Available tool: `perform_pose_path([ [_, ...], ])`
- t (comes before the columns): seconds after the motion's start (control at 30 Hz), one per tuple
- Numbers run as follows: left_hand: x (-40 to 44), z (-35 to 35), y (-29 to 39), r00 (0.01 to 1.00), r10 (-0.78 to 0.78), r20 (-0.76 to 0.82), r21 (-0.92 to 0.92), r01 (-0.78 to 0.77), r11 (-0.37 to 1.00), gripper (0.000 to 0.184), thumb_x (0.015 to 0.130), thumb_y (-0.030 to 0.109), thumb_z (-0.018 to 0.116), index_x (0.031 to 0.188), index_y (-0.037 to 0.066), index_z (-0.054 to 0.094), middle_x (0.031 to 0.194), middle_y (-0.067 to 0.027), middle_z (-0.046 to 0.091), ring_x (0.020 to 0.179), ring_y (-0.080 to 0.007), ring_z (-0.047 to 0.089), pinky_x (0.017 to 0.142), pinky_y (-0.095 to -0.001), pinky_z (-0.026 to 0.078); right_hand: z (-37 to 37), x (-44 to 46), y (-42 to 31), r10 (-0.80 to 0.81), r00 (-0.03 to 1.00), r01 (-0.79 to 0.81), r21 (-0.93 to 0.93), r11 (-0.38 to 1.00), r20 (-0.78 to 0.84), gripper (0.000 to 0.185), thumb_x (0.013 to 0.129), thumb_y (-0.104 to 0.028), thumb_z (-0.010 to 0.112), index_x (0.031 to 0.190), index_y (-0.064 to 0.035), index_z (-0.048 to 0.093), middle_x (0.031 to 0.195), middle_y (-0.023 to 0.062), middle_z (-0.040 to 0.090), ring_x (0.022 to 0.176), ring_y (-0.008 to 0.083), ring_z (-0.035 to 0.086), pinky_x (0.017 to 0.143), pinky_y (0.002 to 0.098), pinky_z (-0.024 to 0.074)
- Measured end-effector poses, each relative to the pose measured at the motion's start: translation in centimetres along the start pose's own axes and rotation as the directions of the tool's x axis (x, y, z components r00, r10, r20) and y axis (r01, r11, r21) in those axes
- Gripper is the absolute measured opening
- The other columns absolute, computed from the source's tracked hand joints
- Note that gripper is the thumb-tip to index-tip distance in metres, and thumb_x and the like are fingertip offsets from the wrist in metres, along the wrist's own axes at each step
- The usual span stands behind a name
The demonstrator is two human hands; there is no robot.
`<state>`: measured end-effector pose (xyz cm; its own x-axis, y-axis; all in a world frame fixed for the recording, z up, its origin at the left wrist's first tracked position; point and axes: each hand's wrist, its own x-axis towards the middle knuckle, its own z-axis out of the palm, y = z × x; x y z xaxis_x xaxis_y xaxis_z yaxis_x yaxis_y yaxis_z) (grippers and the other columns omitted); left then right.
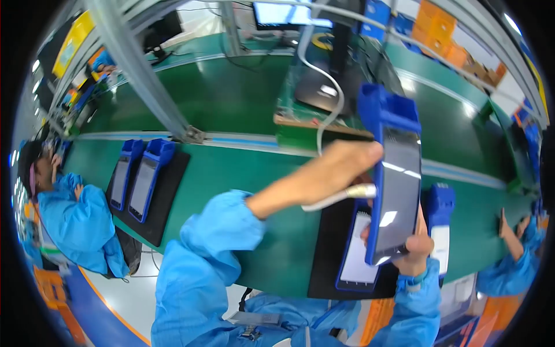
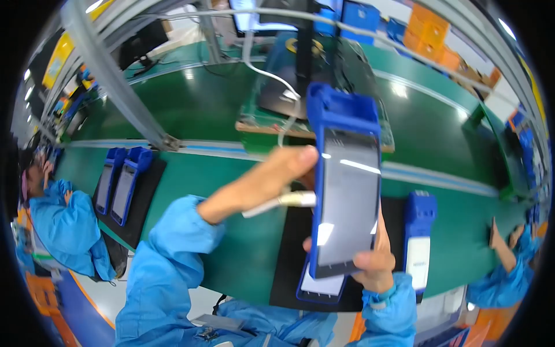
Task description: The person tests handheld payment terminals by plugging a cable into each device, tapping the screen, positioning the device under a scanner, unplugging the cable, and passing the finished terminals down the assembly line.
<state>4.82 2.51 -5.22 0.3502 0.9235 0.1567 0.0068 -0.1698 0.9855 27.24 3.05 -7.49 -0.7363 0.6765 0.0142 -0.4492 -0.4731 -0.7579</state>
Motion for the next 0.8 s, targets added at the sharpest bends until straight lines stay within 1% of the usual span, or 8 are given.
perform_pose_path([
  [0.03,-0.2,0.9,-0.4,0.993,0.074,-0.092,-0.115,-0.084,0.99,0.049,0.098,0.042,0.04,0.105,-0.004,0.058,0.093,-0.0077,0.062,0.084,-0.0141,0.057,0.076,-0.0306,0.048,0.2,0.0,-0.2,-0.007,1.0,0.007,-0.002,1.0,-0.018,0.098,0.058,-0.018,0.076,0.139,-0.0021,0.022,0.125,0.0228,0.046,0.104,0.0368,0.058,0.086,0.0546,0.0524],
  [0.1,-1.2,0.1,0.8,0.999,-0.011,-0.046,0.074,0.015,0.997,0.035,0.095,0.034,0.051,0.089,0.0,0.058,0.073,-0.0009,0.055,0.066,-0.0077,0.05,0.058,-0.0239,0.042,-0.1,0.1,-0.4,-0.027,1.0,0.027,-0.001,1.0,-0.016,0.099,0.06,-0.014,0.075,0.141,-0.005,0.02,0.129,0.0214,0.043,0.114,0.0355,0.052,0.092,0.0559,0.0482],
  [0.3,-2.0,1.6,0.7,0.989,-0.094,-0.118,0.232,0.119,0.965,0.028,0.095,0.026,0.052,0.093,-0.002,0.056,0.069,-0.0024,0.052,0.064,-0.0076,0.046,0.057,-0.0248,0.037,0.0,0.4,-0.4,0.012,1.0,-0.012,0.01,1.0,0.027,0.102,0.059,-0.005,0.073,0.143,-0.0095,0.015,0.133,0.0195,0.042,0.116,0.0361,0.052,0.095,0.0503,0.0462],
  [0.43,-1.8,1.7,0.5,0.986,-0.041,-0.159,0.287,0.086,0.954,0.024,0.094,0.022,0.053,0.096,-0.002,0.054,0.067,-0.0015,0.05,0.063,-0.0071,0.043,0.056,-0.0246,0.035,-0.8,0.7,-0.2,0.025,0.998,-0.022,-0.043,0.999,0.065,0.097,0.065,-0.018,0.069,0.144,-0.0103,0.013,0.132,0.0211,0.043,0.111,0.0382,0.055,0.095,0.0472,0.0469],
  [0.5,-1.9,1.7,0.6,0.965,-0.227,-0.134,0.213,0.252,0.944,0.02,0.094,0.018,0.054,0.095,-0.002,0.052,0.067,-0.0016,0.05,0.061,-0.0063,0.041,0.054,-0.0248,0.034,-1.3,1.0,0.4,-0.018,0.984,0.019,-0.005,1.0,0.178,0.081,0.082,-0.041,0.053,0.144,-0.006,0.016,0.131,0.0238,0.044,0.111,0.0389,0.056,0.095,0.0474,0.0467],
  [0.53,-1.9,1.8,0.0,0.966,-0.221,-0.132,0.218,0.246,0.944,0.02,0.094,0.018,0.054,0.095,-0.002,0.052,0.067,-0.0016,0.05,0.061,-0.0063,0.041,0.054,-0.0248,0.034,-1.2,1.0,0.4,-0.024,0.983,0.026,-0.009,1.0,0.181,0.081,0.082,-0.041,0.053,0.144,-0.006,0.016,0.131,0.0238,0.044,0.111,0.0389,0.056,0.095,0.0474,0.0467],
  [0.63,-1.6,2.3,-1.2,0.972,-0.177,-0.156,0.096,0.193,0.977,0.014,0.092,0.012,0.055,0.093,-0.002,0.05,0.068,-0.0027,0.052,0.061,-0.003,0.044,0.055,-0.0221,0.036,-1.2,0.6,0.0,0.047,0.993,-0.078,0.32,0.944,0.105,0.074,0.096,-0.056,0.022,0.139,0.0047,0.03,0.129,0.0267,0.047,0.109,0.0389,0.056,0.096,0.0471,0.0451],
  [0.8,-1.9,6.2,-4.2,0.972,-0.019,-0.233,-0.322,-0.058,0.945,0.009,0.086,-0.001,0.059,0.091,-0.002,0.051,0.075,-0.004,0.059,0.066,-0.003,0.054,0.058,-0.0199,0.044,-1.5,-2.3,-0.5,0.06,0.998,-0.064,0.254,0.965,0.022,0.065,0.098,-0.048,0.023,0.142,0.0,0.027,0.128,0.0252,0.048,0.104,0.0385,0.058,0.09,0.0455,0.048],
])
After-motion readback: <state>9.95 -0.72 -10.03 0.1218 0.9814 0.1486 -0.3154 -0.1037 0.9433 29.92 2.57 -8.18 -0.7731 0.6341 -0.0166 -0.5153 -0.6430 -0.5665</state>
